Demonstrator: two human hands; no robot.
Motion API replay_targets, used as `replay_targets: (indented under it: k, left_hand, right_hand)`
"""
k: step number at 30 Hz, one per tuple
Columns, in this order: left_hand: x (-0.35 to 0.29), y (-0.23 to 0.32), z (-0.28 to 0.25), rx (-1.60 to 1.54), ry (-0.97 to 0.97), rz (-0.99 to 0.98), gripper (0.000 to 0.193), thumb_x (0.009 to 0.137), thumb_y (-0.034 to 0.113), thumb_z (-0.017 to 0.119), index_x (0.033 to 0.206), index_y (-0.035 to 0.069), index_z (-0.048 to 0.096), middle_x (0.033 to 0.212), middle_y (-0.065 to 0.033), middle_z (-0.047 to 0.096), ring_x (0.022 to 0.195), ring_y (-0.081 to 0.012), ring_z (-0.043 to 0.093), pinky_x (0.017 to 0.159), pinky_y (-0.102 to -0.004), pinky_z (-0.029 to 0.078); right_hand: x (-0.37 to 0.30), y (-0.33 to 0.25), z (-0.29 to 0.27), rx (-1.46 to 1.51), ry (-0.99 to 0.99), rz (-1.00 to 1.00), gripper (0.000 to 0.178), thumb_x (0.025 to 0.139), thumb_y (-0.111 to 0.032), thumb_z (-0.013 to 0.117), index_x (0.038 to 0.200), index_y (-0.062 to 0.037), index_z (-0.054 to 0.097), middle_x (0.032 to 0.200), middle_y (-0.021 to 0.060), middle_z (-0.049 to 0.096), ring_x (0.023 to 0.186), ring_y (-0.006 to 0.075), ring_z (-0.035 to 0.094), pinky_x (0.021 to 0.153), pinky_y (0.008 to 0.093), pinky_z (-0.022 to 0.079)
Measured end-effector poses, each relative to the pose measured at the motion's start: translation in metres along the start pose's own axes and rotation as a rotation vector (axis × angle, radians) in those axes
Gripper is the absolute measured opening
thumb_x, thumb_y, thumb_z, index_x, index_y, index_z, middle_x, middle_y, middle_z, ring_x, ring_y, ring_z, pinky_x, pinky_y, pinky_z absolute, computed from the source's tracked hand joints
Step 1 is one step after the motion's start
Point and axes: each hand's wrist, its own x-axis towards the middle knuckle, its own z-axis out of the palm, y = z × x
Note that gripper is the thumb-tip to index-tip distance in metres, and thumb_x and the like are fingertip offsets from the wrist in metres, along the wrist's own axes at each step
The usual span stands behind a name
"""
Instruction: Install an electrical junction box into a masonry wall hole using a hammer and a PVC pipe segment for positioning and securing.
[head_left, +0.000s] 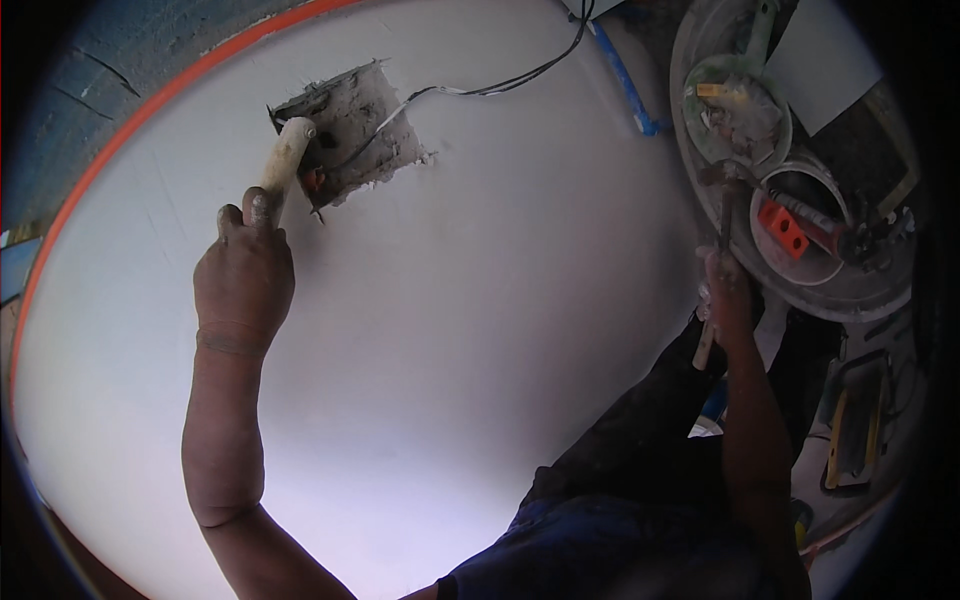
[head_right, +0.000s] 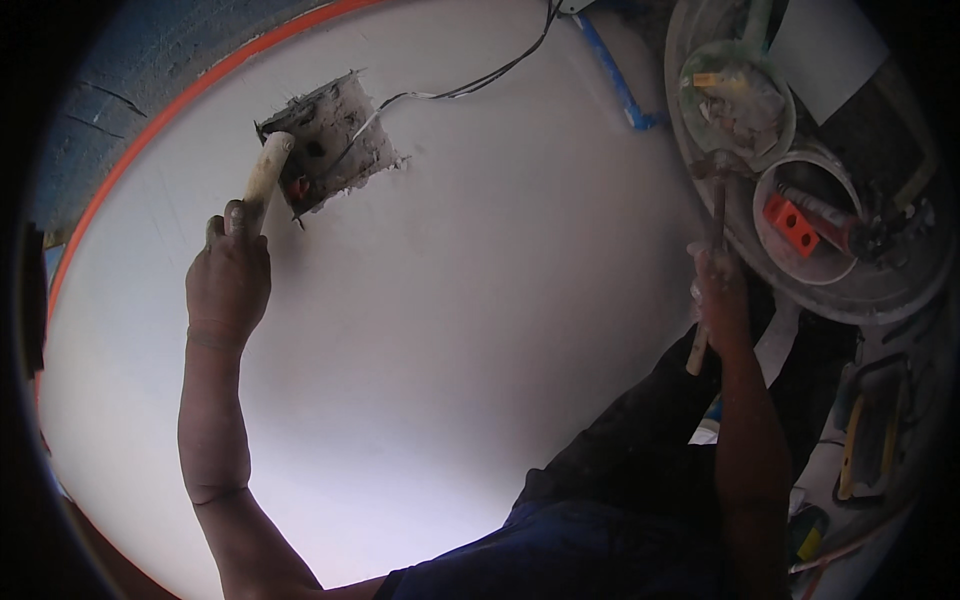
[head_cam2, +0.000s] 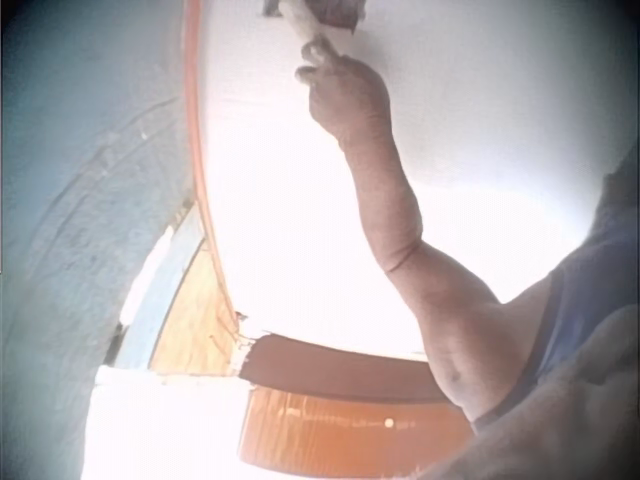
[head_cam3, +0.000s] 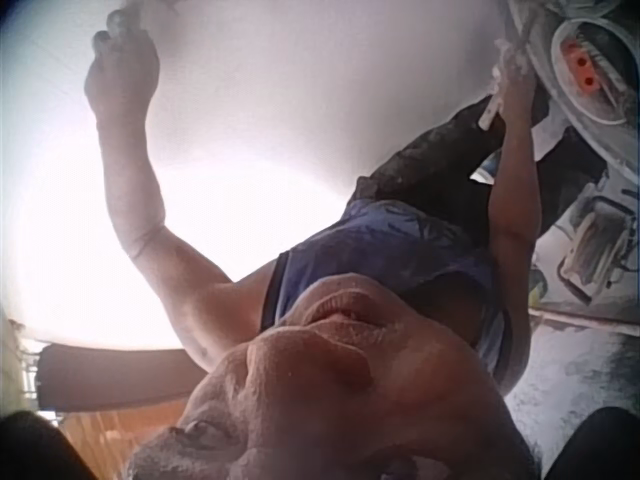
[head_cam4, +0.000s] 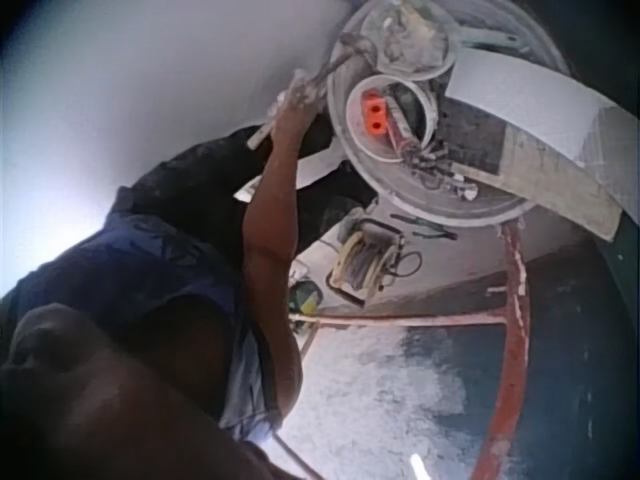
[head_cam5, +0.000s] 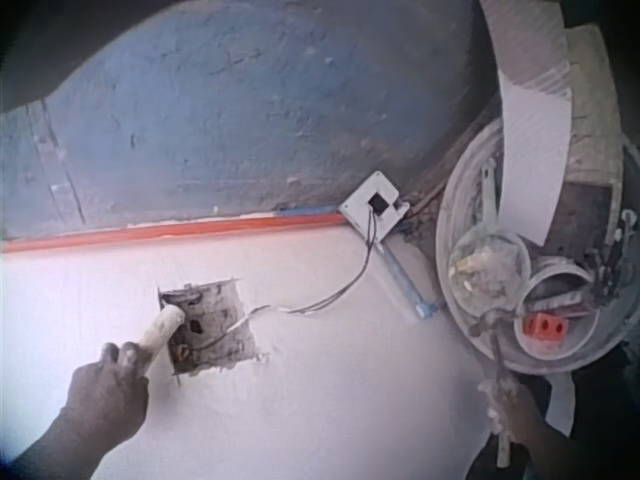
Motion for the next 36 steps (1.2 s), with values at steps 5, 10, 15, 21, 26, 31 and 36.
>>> replay_targets:
  k: [5, 10, 15, 21, 26, 31, 36]
  left_hand:
    - [0.004, 0.0, -0.007, -0.063, -0.07, -0.004, 0.038, 0.092, 0.016, 0.054, 0.123, 0.001, 0.039, 0.093, -0.0213, 0.063, 0.073, -0.0369, 0.066, 0.06, -0.0442, 0.056]
    - [0.004, -0.009, 0.003, -0.047, -0.073, 0.009, 0.036, 0.095, 0.02, 0.049, 0.122, -0.001, 0.039, 0.082, -0.0193, 0.065, 0.07, -0.0361, 0.066, 0.059, -0.0443, 0.055]
    - [0.009, -0.007, -0.012, -0.063, -0.039, 0.067, 0.034, 0.095, 0.02, 0.05, 0.119, -0.001, 0.04, 0.074, -0.0186, 0.063, 0.067, -0.0363, 0.065, 0.06, -0.044, 0.054]
    - [0.0, -0.035, -0.035, 0.083, -0.038, 0.051, 0.029, 0.096, 0.018, 0.05, 0.118, -0.001, 0.042, 0.066, -0.0155, 0.062, 0.062, -0.0303, 0.065, 0.056, -0.0395, 0.054]
    - [0.017, -0.03, -0.017, 0.094, 0.094, 0.181, 0.028, 0.097, 0.017, 0.05, 0.118, -0.001, 0.045, 0.064, -0.0127, 0.062, 0.06, -0.0244, 0.066, 0.054, -0.0356, 0.056]
    - [0.019, -0.033, -0.014, 0.057, 0.021, 0.101, 0.025, 0.095, 0.011, 0.05, 0.113, -0.005, 0.047, 0.066, -0.0154, 0.059, 0.066, -0.0299, 0.064, 0.059, -0.04, 0.053]
    - [0.033, -0.048, -0.008, -0.04, 0.068, 0.122, 0.023, 0.095, 0.012, 0.051, 0.112, -0.003, 0.048, 0.072, -0.0202, 0.061, 0.067, -0.0356, 0.062, 0.062, -0.0446, 0.049]
  right_hand:
    - [-0.016, -0.027, 0.013, -0.077, -0.077, -0.045, 0.039, 0.099, -0.037, 0.047, 0.115, -0.0042, 0.06, 0.084, 0.007, 0.055, 0.071, 0.013, 0.052, 0.069, 0.0305, 0.046]
    - [-0.047, -0.077, 0.064, 0.287, -0.294, -0.184, 0.04, 0.101, -0.036, 0.041, 0.118, -0.0033, 0.055, 0.063, -0.0041, 0.04, 0.05, 0.0031, 0.036, 0.043, 0.0204, 0.033]
    - [-0.086, -0.144, 0.153, 0.795, -0.477, -0.386, 0.033, 0.102, -0.036, 0.041, 0.094, -0.0047, 0.048, 0.062, -0.0052, 0.04, 0.05, 0.0022, 0.036, 0.042, 0.0202, 0.033]
    - [-0.105, -0.185, 0.254, 0.78, -0.548, -0.544, 0.035, 0.1, -0.035, 0.048, 0.082, -0.0042, 0.047, 0.06, -0.0008, 0.044, 0.051, 0.0078, 0.041, 0.047, 0.0265, 0.036]
    - [-0.079, -0.207, 0.274, 0.674, -0.404, -0.71, 0.04, 0.099, -0.037, 0.049, 0.084, -0.0004, 0.052, 0.059, 0.0054, 0.049, 0.055, 0.0137, 0.048, 0.053, 0.0324, 0.041]
    - [-0.061, -0.229, 0.26, 0.213, -0.512, -0.627, 0.049, 0.099, -0.045, 0.045, 0.085, 0.0007, 0.054, 0.059, 0.0056, 0.051, 0.056, 0.0146, 0.049, 0.055, 0.034, 0.043]
    - [-0.046, -0.204, 0.246, 0.464, -0.403, -0.781, 0.047, 0.097, -0.045, 0.051, 0.088, 0.0011, 0.055, 0.06, 0.0037, 0.049, 0.056, 0.0133, 0.047, 0.055, 0.032, 0.042]
